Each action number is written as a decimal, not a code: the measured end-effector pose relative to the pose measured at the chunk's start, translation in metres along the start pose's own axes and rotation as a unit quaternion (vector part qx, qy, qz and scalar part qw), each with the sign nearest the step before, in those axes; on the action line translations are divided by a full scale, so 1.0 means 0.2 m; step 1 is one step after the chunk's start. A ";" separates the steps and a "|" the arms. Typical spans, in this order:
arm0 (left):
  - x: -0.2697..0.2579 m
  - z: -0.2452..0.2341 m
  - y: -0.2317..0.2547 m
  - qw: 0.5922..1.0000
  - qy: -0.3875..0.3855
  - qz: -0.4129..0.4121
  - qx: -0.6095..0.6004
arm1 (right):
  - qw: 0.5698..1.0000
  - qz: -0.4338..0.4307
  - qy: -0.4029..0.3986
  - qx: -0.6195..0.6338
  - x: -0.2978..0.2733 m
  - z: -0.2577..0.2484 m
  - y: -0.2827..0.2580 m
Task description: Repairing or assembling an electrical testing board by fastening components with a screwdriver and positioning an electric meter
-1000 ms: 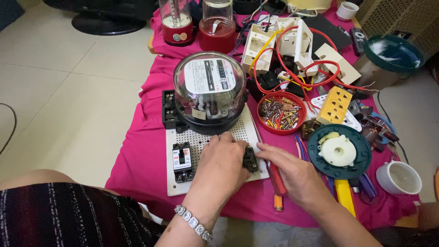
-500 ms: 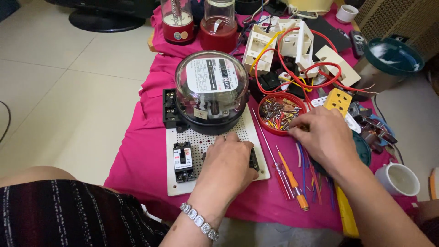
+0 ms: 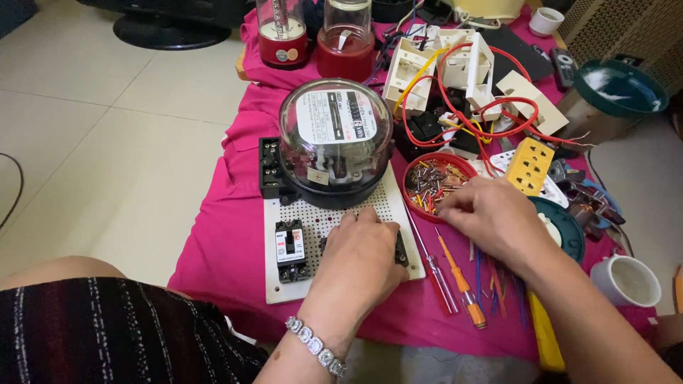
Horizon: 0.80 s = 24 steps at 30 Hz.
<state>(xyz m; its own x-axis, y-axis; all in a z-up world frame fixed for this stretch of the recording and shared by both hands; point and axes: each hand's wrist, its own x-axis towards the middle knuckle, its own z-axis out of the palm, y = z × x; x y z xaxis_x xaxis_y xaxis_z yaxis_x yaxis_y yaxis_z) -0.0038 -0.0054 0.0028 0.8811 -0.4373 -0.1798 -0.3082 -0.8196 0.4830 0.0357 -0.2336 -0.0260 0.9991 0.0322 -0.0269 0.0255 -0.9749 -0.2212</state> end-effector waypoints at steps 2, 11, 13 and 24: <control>0.00 0.00 0.00 1.000 0.000 -0.001 -0.001 | 1.000 0.006 0.002 0.006 0.02 -0.04 -0.04; 0.01 0.00 0.00 1.000 0.000 -0.010 -0.001 | 0.995 0.001 -0.094 -0.023 0.16 -0.01 -0.08; 0.01 0.00 0.00 1.000 0.000 -0.010 -0.002 | 0.995 -0.009 -0.093 -0.019 0.16 -0.03 -0.09; 0.00 0.13 -0.02 0.994 0.105 0.020 0.028 | 0.967 0.122 -0.078 0.210 0.07 -0.20 -0.15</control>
<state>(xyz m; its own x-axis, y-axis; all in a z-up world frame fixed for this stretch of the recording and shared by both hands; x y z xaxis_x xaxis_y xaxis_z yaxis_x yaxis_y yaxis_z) -0.0119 -0.0123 -0.0223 0.9215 -0.3876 0.0244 -0.3586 -0.8251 0.4366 0.0512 -0.2134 0.0201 0.9555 -0.1237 -0.2677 -0.2597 -0.7827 -0.5656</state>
